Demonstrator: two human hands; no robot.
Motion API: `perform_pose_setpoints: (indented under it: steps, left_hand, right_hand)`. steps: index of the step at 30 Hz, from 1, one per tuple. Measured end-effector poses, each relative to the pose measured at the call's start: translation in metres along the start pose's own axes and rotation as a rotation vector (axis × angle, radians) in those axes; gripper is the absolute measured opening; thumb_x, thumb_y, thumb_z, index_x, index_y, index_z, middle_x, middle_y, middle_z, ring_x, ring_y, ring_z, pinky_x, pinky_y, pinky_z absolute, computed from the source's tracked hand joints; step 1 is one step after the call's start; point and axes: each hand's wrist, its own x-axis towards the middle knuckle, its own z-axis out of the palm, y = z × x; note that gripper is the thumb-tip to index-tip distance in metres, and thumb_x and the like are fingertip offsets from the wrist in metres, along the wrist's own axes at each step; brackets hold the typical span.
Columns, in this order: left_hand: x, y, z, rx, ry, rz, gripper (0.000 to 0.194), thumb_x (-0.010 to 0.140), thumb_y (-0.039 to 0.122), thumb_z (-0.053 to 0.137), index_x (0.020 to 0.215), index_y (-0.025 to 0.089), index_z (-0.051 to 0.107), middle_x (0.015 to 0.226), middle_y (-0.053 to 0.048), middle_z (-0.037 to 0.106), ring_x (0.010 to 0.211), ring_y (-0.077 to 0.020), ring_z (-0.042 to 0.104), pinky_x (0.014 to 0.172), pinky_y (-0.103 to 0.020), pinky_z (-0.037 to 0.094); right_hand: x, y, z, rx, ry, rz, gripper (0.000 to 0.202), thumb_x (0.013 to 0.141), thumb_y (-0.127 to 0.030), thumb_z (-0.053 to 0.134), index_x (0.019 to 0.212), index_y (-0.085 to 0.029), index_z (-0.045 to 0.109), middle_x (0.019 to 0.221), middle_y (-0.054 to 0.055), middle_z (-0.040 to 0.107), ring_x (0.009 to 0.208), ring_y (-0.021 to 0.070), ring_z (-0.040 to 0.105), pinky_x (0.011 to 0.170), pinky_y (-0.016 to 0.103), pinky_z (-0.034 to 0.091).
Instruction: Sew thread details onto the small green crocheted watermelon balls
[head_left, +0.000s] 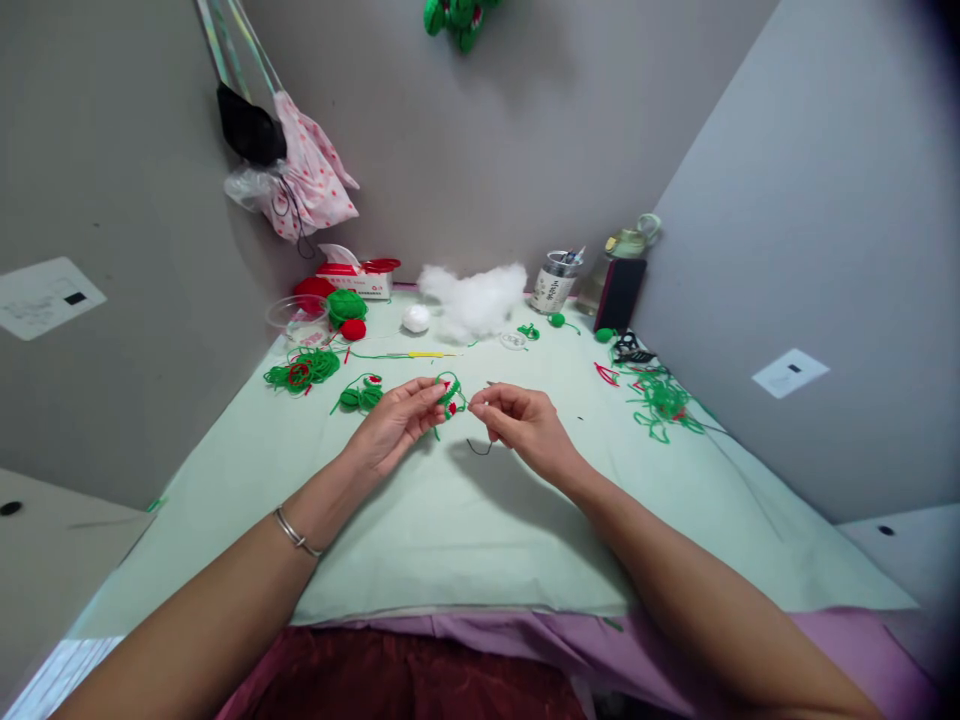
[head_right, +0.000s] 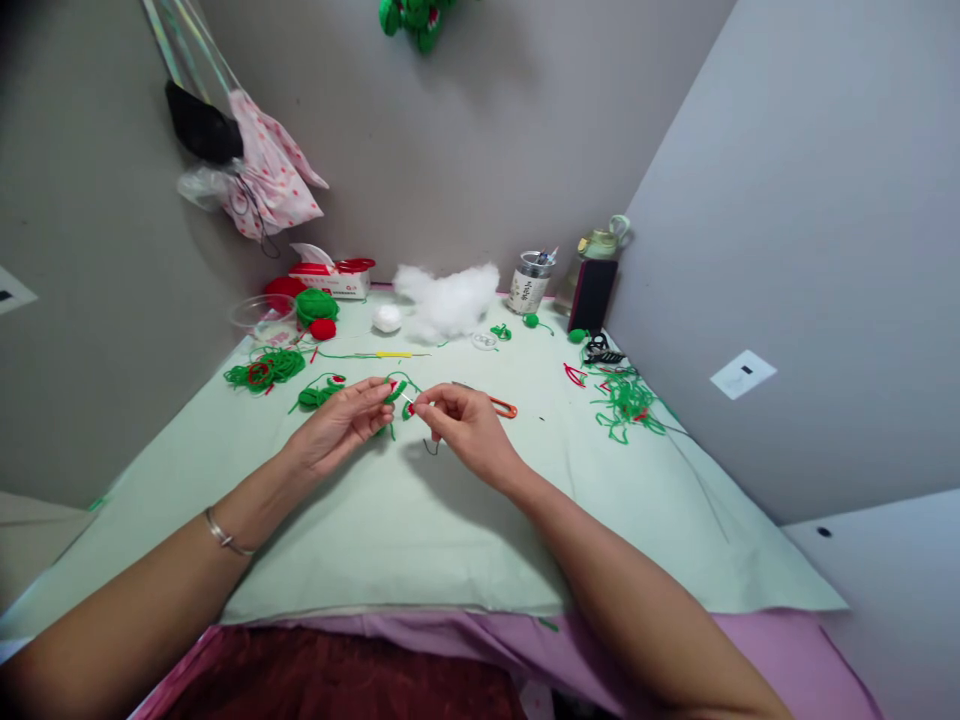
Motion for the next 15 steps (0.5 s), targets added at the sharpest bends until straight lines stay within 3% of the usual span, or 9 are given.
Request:
perform_pose_setpoints:
  steps: [15]
  left_hand:
    - [0.0039,-0.0032,-0.0074,0.157,-0.066,0.030,0.021,0.071,0.025,0.081,0.087,0.014,0.070,0.080,0.001,0.066,0.063,-0.0051,0.059,0.067,-0.017,0.051]
  right_hand:
    - [-0.0003,0.0043,-0.0006,-0.122,0.005,0.000,0.017,0.086,-0.030,0.059,0.083,-0.015,0.067,0.052,-0.004,0.053,0.050,0.0078,0.048,0.048,0.019,0.031]
